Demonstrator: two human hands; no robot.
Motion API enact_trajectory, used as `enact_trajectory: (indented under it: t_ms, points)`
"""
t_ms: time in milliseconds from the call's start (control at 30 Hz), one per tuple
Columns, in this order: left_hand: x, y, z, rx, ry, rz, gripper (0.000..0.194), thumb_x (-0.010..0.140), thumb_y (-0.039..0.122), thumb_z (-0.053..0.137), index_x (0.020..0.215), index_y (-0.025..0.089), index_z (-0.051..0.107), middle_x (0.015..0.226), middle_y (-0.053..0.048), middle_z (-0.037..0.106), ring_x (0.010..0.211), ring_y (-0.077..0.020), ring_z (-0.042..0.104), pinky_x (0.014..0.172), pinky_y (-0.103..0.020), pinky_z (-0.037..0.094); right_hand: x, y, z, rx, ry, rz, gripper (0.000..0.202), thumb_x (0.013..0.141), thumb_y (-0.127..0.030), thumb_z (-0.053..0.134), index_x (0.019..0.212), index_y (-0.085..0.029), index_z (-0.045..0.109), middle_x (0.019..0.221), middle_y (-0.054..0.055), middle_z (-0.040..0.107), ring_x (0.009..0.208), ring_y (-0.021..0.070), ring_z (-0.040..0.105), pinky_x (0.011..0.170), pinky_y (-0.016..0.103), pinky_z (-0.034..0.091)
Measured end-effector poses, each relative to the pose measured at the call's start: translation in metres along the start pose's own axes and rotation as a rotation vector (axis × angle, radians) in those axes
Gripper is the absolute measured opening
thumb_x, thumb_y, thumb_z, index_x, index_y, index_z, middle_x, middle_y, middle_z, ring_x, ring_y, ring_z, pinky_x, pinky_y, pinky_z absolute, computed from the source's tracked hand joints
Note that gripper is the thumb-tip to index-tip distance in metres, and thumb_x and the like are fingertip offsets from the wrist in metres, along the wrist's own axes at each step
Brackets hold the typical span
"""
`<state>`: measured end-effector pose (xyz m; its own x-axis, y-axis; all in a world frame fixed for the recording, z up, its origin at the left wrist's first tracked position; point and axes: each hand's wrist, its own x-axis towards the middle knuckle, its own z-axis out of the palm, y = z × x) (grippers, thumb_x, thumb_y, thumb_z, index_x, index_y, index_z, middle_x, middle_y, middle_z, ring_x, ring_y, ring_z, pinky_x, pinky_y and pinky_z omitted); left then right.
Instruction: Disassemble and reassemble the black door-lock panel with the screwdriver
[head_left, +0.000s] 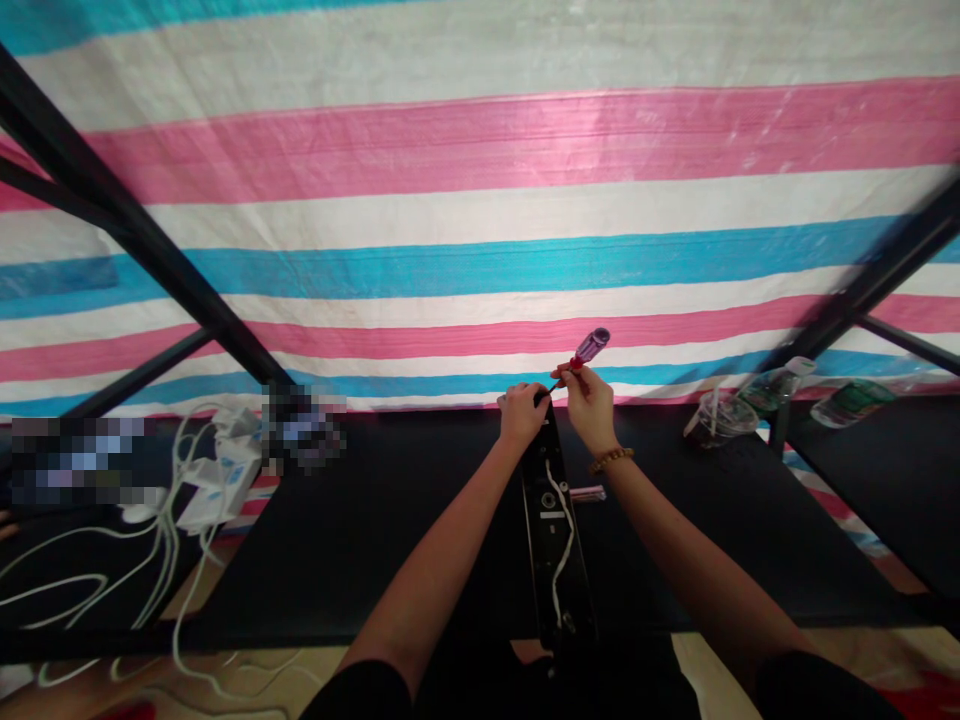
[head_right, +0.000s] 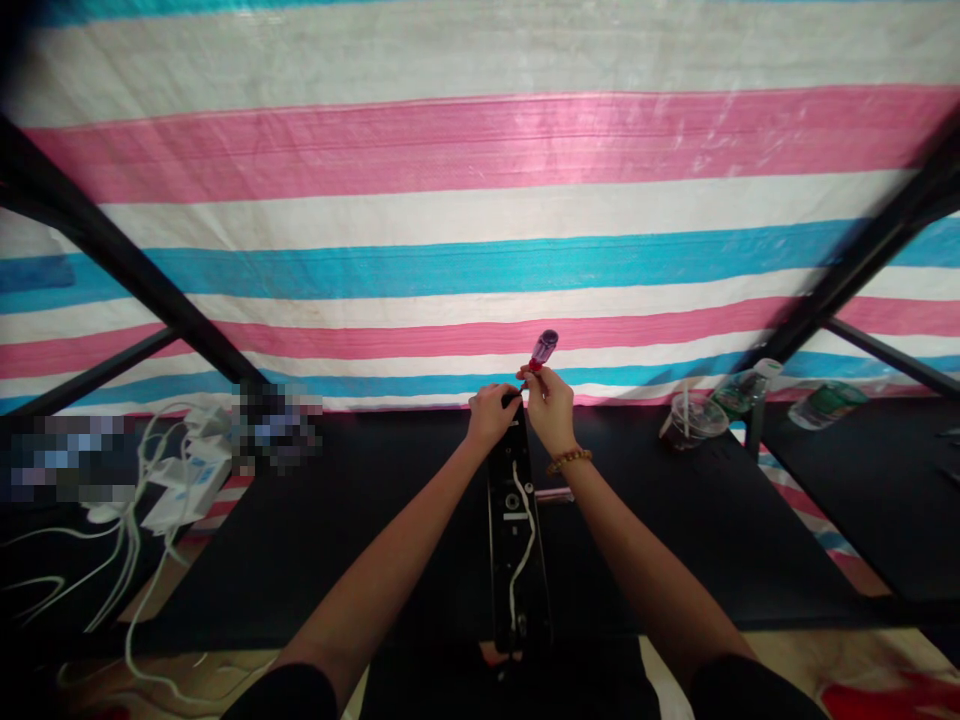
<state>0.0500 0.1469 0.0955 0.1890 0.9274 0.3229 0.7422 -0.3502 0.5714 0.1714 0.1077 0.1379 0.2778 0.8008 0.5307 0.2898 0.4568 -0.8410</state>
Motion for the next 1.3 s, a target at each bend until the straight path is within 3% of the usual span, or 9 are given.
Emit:
enact_trajectory:
  t_ms: [200, 333, 400, 500, 600, 667, 767, 900, 1300]
  points:
    - [0.002, 0.005, -0.004, -0.049, 0.069, 0.003, 0.012, 0.092, 0.029, 0.062, 0.092, 0.024, 0.073, 0.1, -0.006, 0.073, 0.102, -0.0248, 0.061, 0.091, -0.039, 0.043, -0.01, -0.022, -0.013, 0.071, 0.092, 0.0, 0.025, 0.093, -0.045, 0.055, 0.093, -0.021, 0.063, 0.089, 0.008, 0.074, 0.076, 0.021, 0.068, 0.078, 0.039, 0.057]
    - [-0.014, -0.01, -0.026, -0.111, 0.146, -0.007, 0.017, 0.095, 0.03, 0.058, 0.095, 0.023, 0.073, 0.103, -0.004, 0.073, 0.104, -0.0206, 0.062, 0.096, -0.033, 0.045, -0.028, -0.025, -0.039, 0.093, 0.179, 0.017, 0.027, 0.094, -0.047, 0.057, 0.093, -0.021, 0.064, 0.087, 0.007, 0.073, 0.075, 0.0215, 0.069, 0.073, 0.038, 0.057]
    - [-0.036, -0.035, -0.042, -0.134, 0.176, -0.04, 0.02, 0.095, 0.031, 0.054, 0.097, 0.022, 0.072, 0.103, -0.006, 0.073, 0.103, -0.0206, 0.064, 0.095, -0.032, 0.047, -0.041, -0.015, -0.059, 0.028, 0.195, 0.057, 0.029, 0.094, -0.049, 0.057, 0.09, -0.021, 0.064, 0.079, 0.006, 0.072, 0.071, 0.021, 0.067, 0.068, 0.035, 0.055]
    - [-0.08, -0.091, -0.061, -0.129, 0.211, -0.174, 0.022, 0.091, 0.035, 0.054, 0.095, 0.022, 0.072, 0.098, -0.006, 0.074, 0.096, -0.0241, 0.066, 0.09, -0.036, 0.051, -0.063, 0.013, -0.094, -0.175, 0.13, 0.17, 0.033, 0.091, -0.053, 0.058, 0.085, -0.021, 0.065, 0.064, 0.002, 0.065, 0.059, 0.0194, 0.061, 0.057, 0.031, 0.049]
    - [-0.125, -0.141, -0.07, -0.009, 0.165, -0.295, 0.025, 0.088, 0.041, 0.055, 0.093, 0.024, 0.073, 0.098, -0.006, 0.075, 0.094, -0.0272, 0.067, 0.089, -0.04, 0.051, -0.088, 0.048, -0.123, -0.47, 0.005, 0.239, 0.037, 0.089, -0.054, 0.057, 0.078, -0.021, 0.067, 0.058, 0.002, 0.062, 0.051, 0.0191, 0.056, 0.05, 0.03, 0.04]
    - [-0.148, -0.159, -0.071, 0.054, 0.116, -0.291, 0.027, 0.088, 0.042, 0.054, 0.092, 0.024, 0.074, 0.098, -0.006, 0.074, 0.093, -0.0285, 0.066, 0.089, -0.042, 0.051, -0.104, 0.07, -0.133, -0.609, -0.069, 0.267, 0.035, 0.088, -0.052, 0.056, 0.077, -0.022, 0.069, 0.062, 0.005, 0.067, 0.05, 0.0209, 0.057, 0.052, 0.033, 0.04]
    - [-0.164, -0.164, -0.068, 0.124, 0.096, -0.263, 0.028, 0.088, 0.042, 0.053, 0.092, 0.025, 0.076, 0.097, -0.007, 0.073, 0.093, -0.0291, 0.064, 0.089, -0.043, 0.05, -0.121, 0.094, -0.137, -0.701, -0.151, 0.305, 0.03, 0.09, -0.047, 0.052, 0.078, -0.024, 0.069, 0.07, 0.008, 0.071, 0.054, 0.0244, 0.061, 0.056, 0.036, 0.043]
    - [-0.161, -0.158, -0.062, 0.165, 0.076, -0.252, 0.025, 0.088, 0.04, 0.056, 0.093, 0.028, 0.077, 0.097, -0.006, 0.072, 0.095, -0.0281, 0.062, 0.091, -0.042, 0.049, -0.133, 0.109, -0.134, -0.774, -0.168, 0.247, 0.026, 0.089, -0.041, 0.051, 0.077, -0.024, 0.066, 0.078, 0.01, 0.069, 0.068, 0.028, 0.064, 0.065, 0.041, 0.048]
    - [-0.173, -0.151, -0.064, 0.201, -0.018, -0.172, 0.02, 0.092, 0.034, 0.059, 0.097, 0.025, 0.077, 0.102, -0.006, 0.071, 0.101, -0.0269, 0.059, 0.09, -0.042, 0.044, -0.141, 0.115, -0.134, -0.806, -0.102, 0.205, 0.042, 0.094, -0.05, 0.047, 0.093, -0.014, 0.068, 0.085, 0.012, 0.064, 0.074, 0.025, 0.061, 0.072, 0.041, 0.051]
